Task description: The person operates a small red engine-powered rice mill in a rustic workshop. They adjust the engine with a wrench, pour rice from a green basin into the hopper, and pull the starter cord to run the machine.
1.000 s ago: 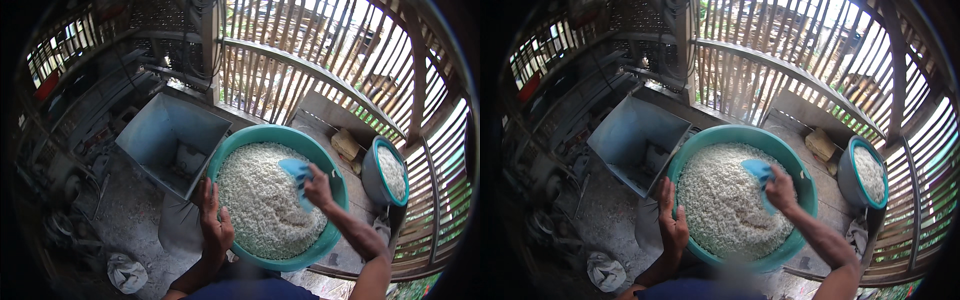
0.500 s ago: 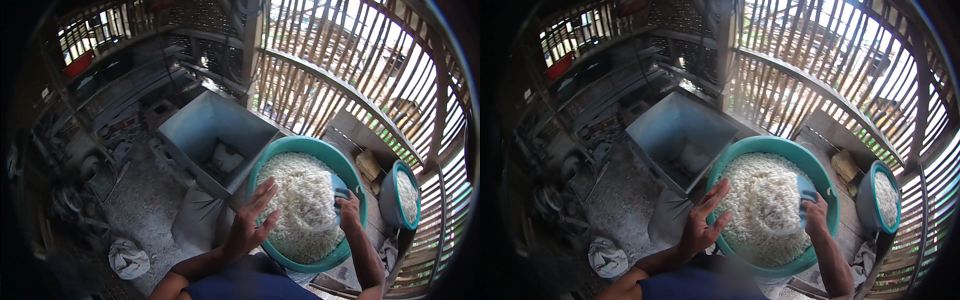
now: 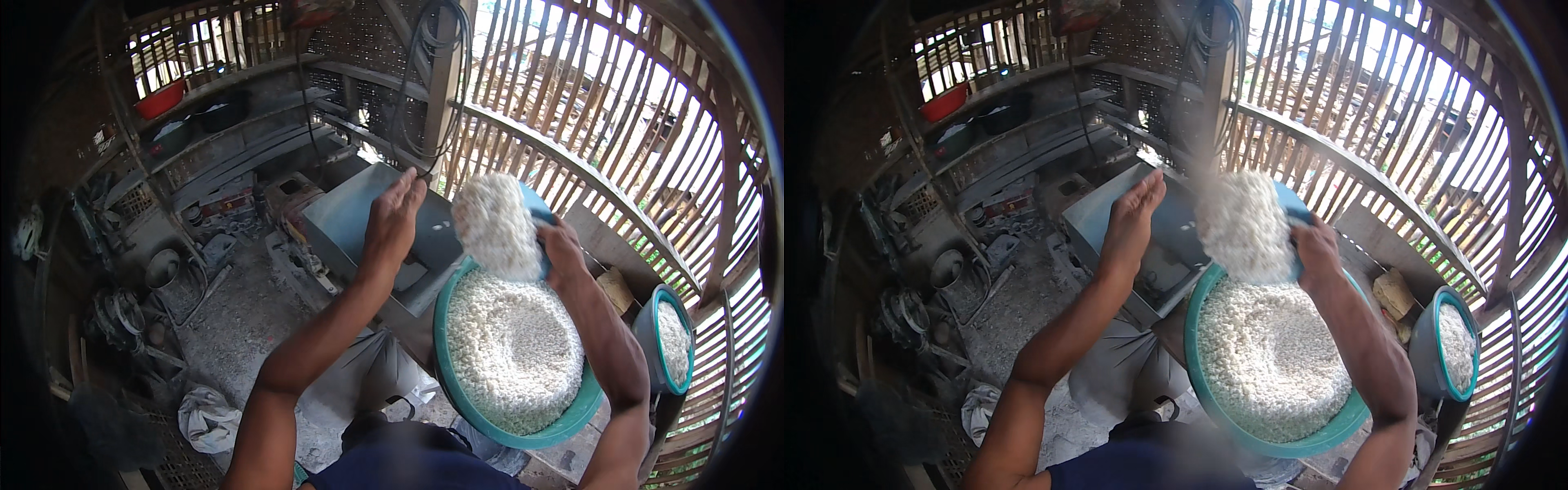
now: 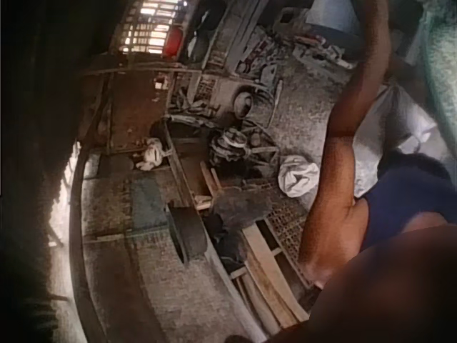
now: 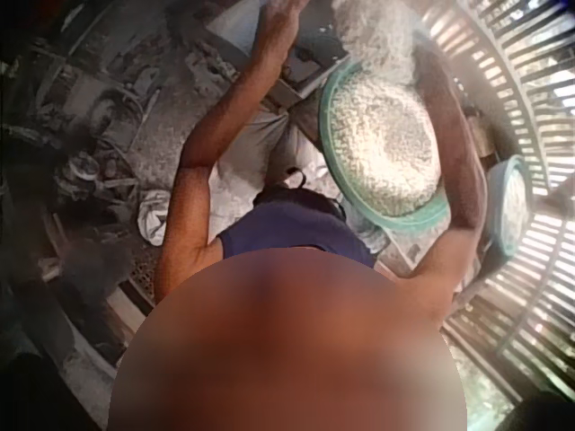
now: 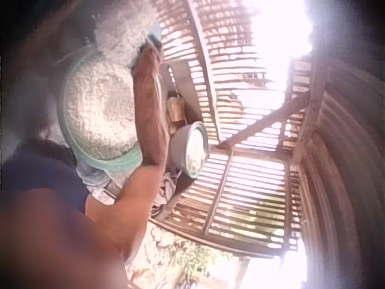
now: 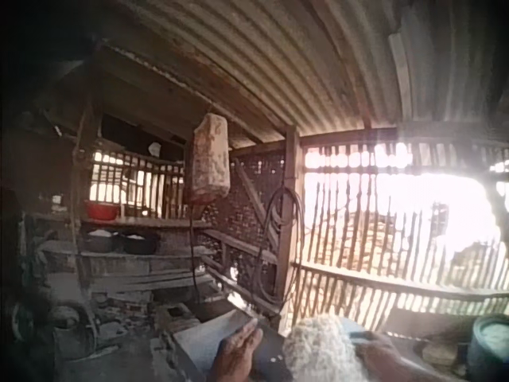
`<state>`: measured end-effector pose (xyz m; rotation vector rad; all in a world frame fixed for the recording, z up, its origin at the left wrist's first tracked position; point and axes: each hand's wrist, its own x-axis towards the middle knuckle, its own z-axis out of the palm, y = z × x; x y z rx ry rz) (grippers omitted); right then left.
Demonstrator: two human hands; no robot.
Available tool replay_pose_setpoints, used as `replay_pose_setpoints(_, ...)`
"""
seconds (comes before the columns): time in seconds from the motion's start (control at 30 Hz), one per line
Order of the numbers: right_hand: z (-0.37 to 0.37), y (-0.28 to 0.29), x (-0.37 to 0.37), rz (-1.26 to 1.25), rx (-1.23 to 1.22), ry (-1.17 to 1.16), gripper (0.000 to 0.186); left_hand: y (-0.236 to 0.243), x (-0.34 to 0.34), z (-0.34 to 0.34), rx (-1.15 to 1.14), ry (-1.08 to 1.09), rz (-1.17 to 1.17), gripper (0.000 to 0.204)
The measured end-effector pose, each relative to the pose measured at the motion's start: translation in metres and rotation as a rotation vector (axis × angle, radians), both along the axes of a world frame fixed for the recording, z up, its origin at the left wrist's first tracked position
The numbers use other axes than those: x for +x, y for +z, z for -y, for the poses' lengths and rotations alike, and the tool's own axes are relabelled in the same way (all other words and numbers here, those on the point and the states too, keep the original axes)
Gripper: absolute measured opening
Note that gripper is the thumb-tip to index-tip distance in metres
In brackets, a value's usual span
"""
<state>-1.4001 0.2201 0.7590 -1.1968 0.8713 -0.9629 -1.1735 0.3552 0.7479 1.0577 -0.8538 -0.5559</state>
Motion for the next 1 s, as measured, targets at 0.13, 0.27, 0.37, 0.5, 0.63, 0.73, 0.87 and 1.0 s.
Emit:
replay_pose_setpoints(0.13, 0.002, 0.002, 0.078, 0.090, -0.216, 0.008, 0.033, 0.003, 0.037, 0.015, 0.085, 0.151, 0.046, 0.059)
replay_pose_setpoints(0.27, -0.005, -0.015, 0.118, -0.200, -0.889, -0.166, 0.032, -0.024, 0.064, 0.024, 0.191, 0.247, 0.046, 0.062)
replay_pose_setpoints(0.37, -0.006, -0.027, 0.128, -0.215, -1.142, -0.174, 0.035, -0.046, 0.077, 0.029, 0.177, 0.268, 0.074, 0.062)
replay_pose_setpoints(0.5, -0.007, -0.039, 0.133, -0.307, -1.263, 0.009, 0.036, -0.061, 0.080, 0.025, 0.204, 0.221, 0.058, 0.056)
replay_pose_setpoints(0.63, -0.016, -0.041, 0.135, -0.302, -1.430, -0.015, 0.034, -0.064, 0.067, 0.014, 0.224, 0.314, 0.157, 0.046)
replay_pose_setpoints(0.73, -0.020, -0.027, 0.124, -0.253, -1.280, -0.030, 0.029, -0.059, 0.054, 0.008, 0.183, 0.417, 0.246, 0.044)
replay_pose_setpoints(0.87, -0.004, 0.003, 0.068, -0.106, -0.984, -0.052, 0.027, -0.041, 0.018, 0.002, -0.018, 0.304, 0.232, 0.035)
replay_pose_setpoints(1.0, 0.008, 0.006, -0.047, -0.181, -0.807, -0.137, 0.027, -0.027, -0.043, -0.027, -0.107, 0.157, 0.581, 0.019)
